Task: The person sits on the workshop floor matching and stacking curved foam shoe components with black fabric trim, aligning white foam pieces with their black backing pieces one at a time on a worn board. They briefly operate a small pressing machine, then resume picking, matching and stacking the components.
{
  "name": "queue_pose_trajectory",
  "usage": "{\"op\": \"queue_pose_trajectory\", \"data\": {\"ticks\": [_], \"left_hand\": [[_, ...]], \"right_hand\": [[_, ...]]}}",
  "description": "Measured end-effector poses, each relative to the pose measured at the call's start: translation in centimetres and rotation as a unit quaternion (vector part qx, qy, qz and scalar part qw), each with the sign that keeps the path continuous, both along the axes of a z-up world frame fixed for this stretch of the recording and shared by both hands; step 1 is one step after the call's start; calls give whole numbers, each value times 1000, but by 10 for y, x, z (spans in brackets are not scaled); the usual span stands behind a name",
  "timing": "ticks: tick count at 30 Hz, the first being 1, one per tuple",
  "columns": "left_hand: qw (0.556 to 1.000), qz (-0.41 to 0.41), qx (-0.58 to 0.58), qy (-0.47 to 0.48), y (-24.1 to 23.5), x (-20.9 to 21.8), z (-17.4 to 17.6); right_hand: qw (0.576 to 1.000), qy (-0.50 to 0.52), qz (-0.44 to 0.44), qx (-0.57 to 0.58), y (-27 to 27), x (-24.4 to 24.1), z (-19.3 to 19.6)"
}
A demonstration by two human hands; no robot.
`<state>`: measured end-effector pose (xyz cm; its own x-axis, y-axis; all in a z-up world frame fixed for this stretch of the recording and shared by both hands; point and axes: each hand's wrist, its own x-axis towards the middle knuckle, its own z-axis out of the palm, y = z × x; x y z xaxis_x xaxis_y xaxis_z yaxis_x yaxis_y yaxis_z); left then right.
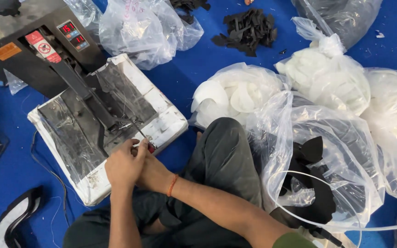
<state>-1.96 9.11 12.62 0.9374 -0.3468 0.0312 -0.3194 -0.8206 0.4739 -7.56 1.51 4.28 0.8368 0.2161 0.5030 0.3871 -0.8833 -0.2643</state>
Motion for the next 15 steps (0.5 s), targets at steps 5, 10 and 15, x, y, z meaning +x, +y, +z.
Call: {"op": "queue_pose_trajectory", "data": {"ticks": [5,10,15], "left_hand": [[1000,8,-10,-15,1,-3,2],[999,2,-14,-46,1,-6,0],[996,-5,-33,-81,1,-9,-2]], "right_hand": [[1000,-25,-6,10,3,5,-12],[1000,1,3,1,0,4,-11],[999,-25,12,16,-1,3,-10]]}}
